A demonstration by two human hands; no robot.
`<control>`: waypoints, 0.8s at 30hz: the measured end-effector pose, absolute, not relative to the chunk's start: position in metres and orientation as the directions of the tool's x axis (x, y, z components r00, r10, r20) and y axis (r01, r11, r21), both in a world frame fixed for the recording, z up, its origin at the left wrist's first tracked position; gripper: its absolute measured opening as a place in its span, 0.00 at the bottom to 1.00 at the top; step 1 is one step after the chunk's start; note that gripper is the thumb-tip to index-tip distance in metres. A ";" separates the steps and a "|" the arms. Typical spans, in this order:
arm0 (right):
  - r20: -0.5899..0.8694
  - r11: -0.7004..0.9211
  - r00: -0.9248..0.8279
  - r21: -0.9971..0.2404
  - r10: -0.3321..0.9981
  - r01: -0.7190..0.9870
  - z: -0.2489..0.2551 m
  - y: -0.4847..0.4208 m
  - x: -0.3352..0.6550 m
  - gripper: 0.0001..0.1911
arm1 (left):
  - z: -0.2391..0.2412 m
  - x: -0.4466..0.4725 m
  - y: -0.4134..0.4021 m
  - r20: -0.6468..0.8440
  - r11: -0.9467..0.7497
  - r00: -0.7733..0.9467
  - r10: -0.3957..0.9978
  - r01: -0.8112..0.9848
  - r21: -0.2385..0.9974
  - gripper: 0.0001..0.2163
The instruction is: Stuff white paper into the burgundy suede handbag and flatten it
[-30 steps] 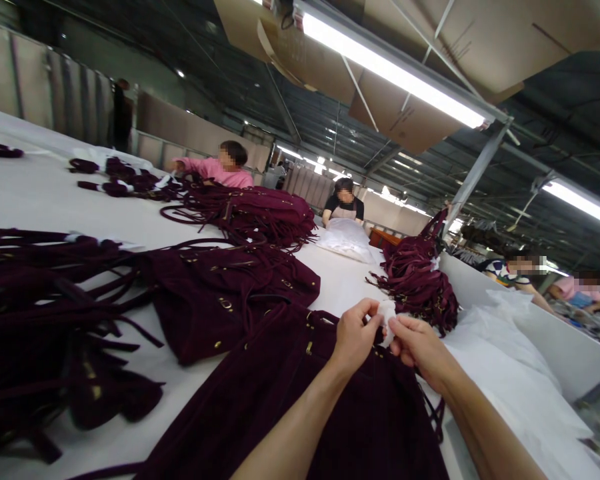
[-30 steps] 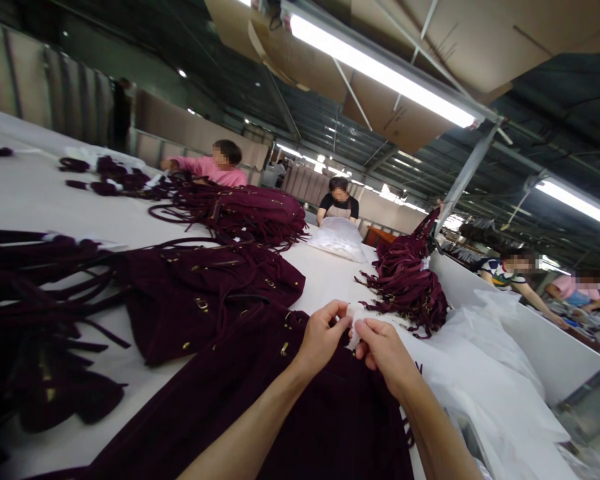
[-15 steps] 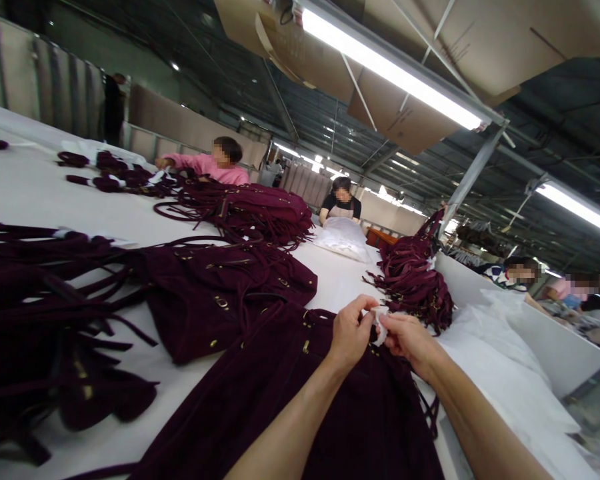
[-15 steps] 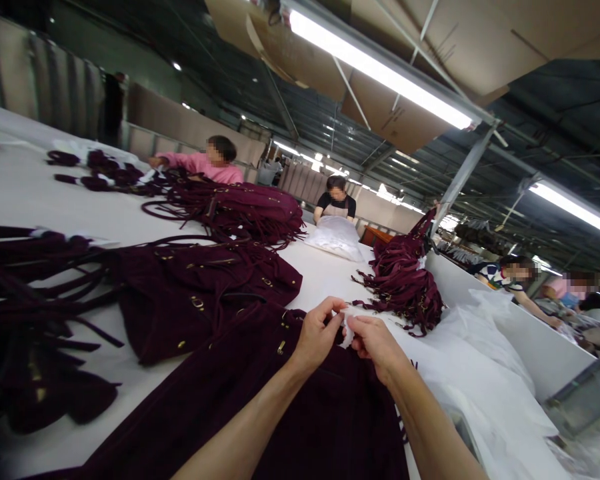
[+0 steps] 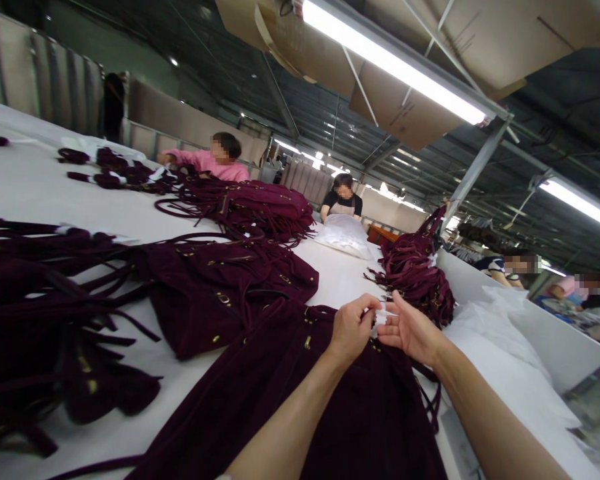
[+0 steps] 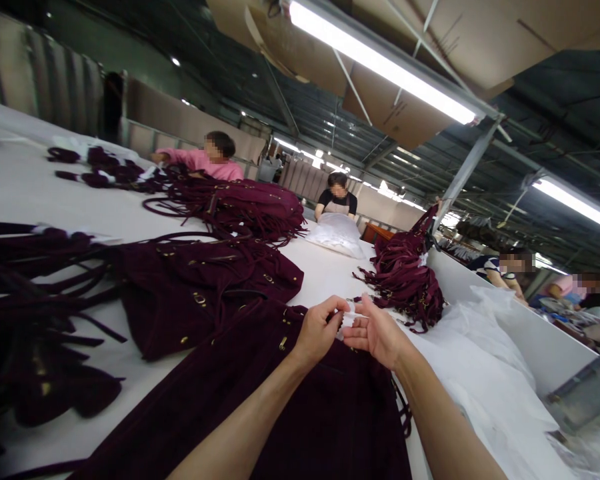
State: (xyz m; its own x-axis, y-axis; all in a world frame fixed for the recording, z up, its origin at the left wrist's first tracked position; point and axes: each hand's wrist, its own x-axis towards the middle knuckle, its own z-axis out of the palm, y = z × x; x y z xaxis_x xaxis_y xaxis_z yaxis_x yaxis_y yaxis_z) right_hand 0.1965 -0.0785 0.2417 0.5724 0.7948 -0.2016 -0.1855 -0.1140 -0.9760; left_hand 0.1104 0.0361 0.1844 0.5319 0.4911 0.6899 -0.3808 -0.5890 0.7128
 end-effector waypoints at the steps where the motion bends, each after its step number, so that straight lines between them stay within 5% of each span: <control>1: -0.170 -0.144 0.592 -0.985 0.788 -0.091 0.243 -0.077 0.199 0.20 | 0.184 0.111 0.036 0.690 -0.597 0.537 0.485 -0.374 0.710 0.09; 6: 0.223 -0.170 0.602 -0.833 0.767 0.526 0.246 -0.069 0.208 0.14 | 0.184 0.110 0.038 0.686 -0.616 0.542 0.486 -0.344 0.709 0.08; 9: 0.280 -0.200 0.544 -0.722 0.791 0.662 0.249 -0.064 0.209 0.14 | 0.185 0.109 0.040 0.681 -0.614 0.539 0.496 -0.336 0.714 0.08; 19: 0.278 -0.086 0.669 -0.885 0.690 0.457 0.269 -0.043 0.227 0.16 | 0.188 0.106 0.049 0.698 -0.637 0.635 0.331 -0.394 0.662 0.12; 24: 0.252 0.028 0.722 -0.951 0.644 0.307 0.291 -0.025 0.242 0.16 | 0.192 0.103 0.048 0.731 -0.879 0.599 0.325 -0.093 0.467 0.16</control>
